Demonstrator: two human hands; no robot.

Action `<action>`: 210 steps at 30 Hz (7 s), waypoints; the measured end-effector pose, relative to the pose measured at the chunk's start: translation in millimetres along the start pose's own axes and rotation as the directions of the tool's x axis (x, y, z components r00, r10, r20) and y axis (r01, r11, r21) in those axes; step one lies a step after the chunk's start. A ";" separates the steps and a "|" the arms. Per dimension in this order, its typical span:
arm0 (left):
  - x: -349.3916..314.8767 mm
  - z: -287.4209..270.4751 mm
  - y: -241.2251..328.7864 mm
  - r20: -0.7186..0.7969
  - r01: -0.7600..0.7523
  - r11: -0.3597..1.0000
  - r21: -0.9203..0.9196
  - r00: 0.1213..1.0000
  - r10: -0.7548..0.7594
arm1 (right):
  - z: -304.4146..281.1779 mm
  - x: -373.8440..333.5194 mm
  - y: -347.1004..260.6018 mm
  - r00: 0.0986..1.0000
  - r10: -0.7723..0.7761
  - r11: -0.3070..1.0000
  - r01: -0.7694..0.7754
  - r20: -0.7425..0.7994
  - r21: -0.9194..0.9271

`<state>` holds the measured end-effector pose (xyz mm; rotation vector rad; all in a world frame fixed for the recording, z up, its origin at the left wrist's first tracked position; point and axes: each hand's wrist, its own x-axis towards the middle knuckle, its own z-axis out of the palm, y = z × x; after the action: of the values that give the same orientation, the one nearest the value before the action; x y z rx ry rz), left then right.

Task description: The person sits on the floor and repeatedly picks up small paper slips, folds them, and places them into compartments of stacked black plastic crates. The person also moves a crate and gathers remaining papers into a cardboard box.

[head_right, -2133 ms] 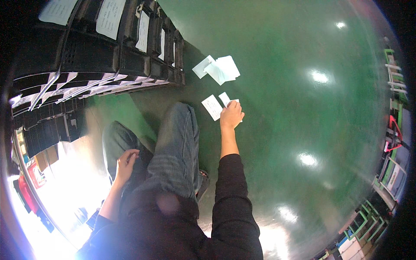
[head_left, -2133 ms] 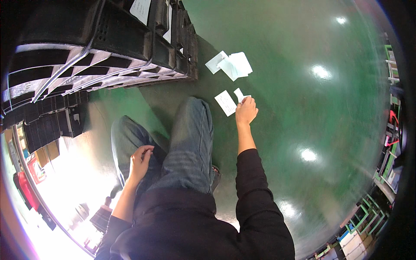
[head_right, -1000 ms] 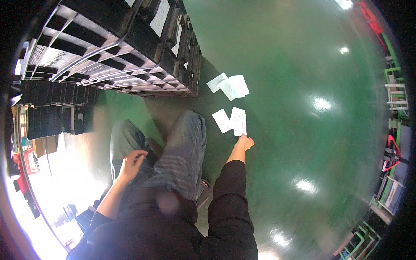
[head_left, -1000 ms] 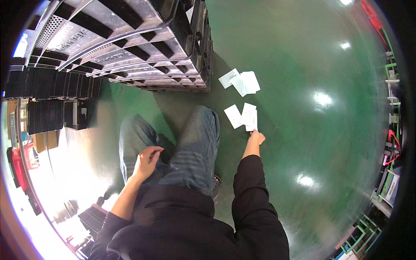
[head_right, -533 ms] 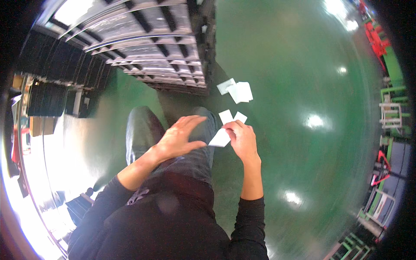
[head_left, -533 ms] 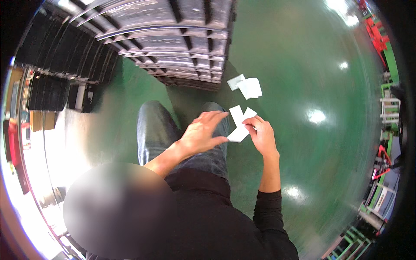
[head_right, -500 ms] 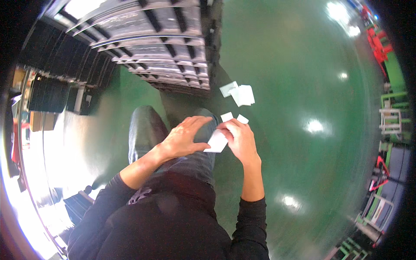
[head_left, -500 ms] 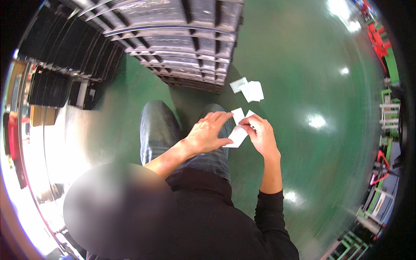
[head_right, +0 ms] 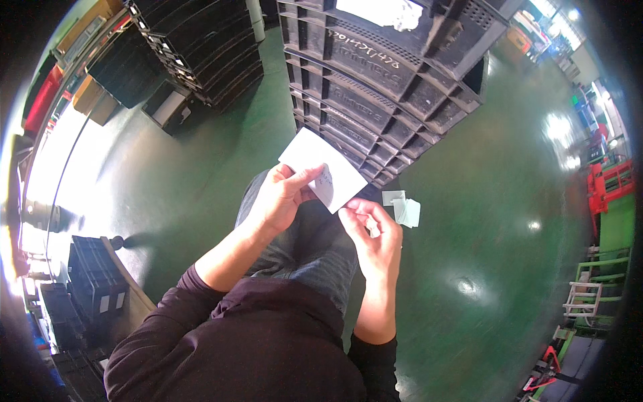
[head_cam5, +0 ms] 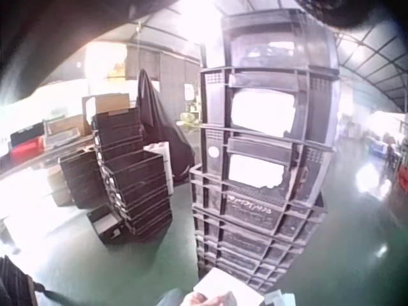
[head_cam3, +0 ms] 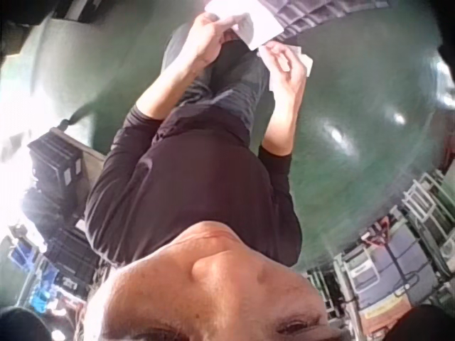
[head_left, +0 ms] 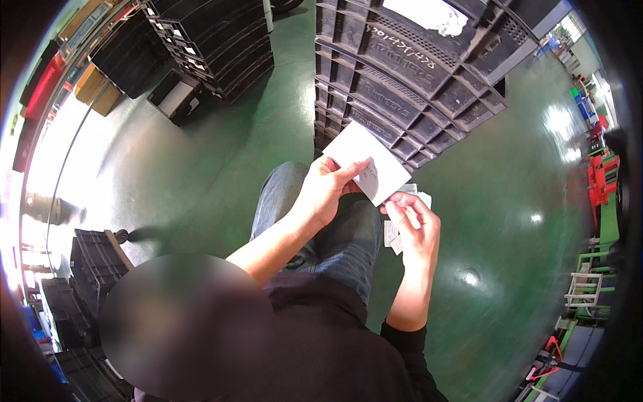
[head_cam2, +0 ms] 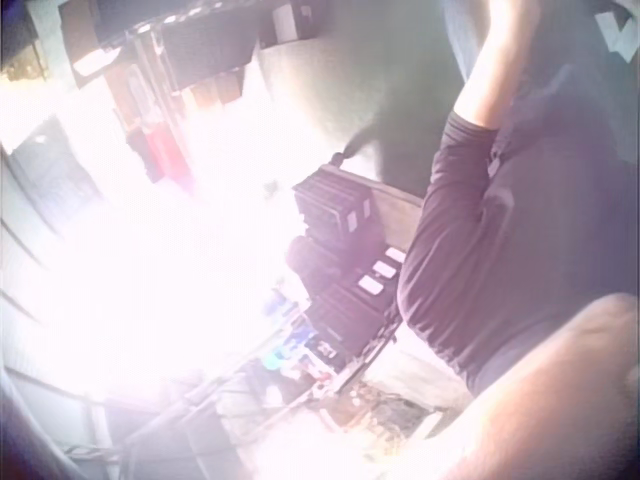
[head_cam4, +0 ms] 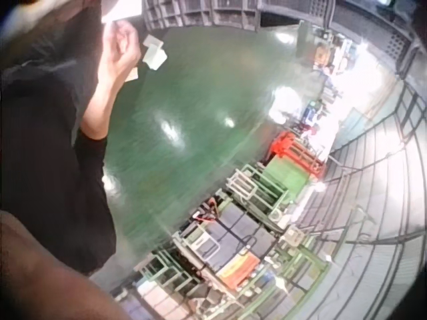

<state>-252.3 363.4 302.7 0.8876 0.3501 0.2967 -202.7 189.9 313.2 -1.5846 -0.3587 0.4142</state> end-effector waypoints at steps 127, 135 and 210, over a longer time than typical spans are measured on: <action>-44.2 -56.2 64.1 0.353 -0.648 0.166 0.743 0.590 0.726 | 110.7 15.5 -59.9 0.917 -0.345 0.878 0.390 0.199 -0.277; -45.8 -53.3 61.1 0.365 -0.644 0.119 0.756 0.566 0.740 | 110.3 13.8 -60.5 0.917 -0.355 0.877 0.394 0.181 -0.275; -45.7 -45.7 53.9 0.150 -0.568 0.579 0.585 0.777 0.612 | 101.3 7.6 -52.5 0.809 -0.538 0.665 0.580 0.237 -0.471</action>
<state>-318.3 409.6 327.0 1.6439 0.1924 0.8826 -242.6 285.7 361.4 -1.8783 -1.0692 -0.1313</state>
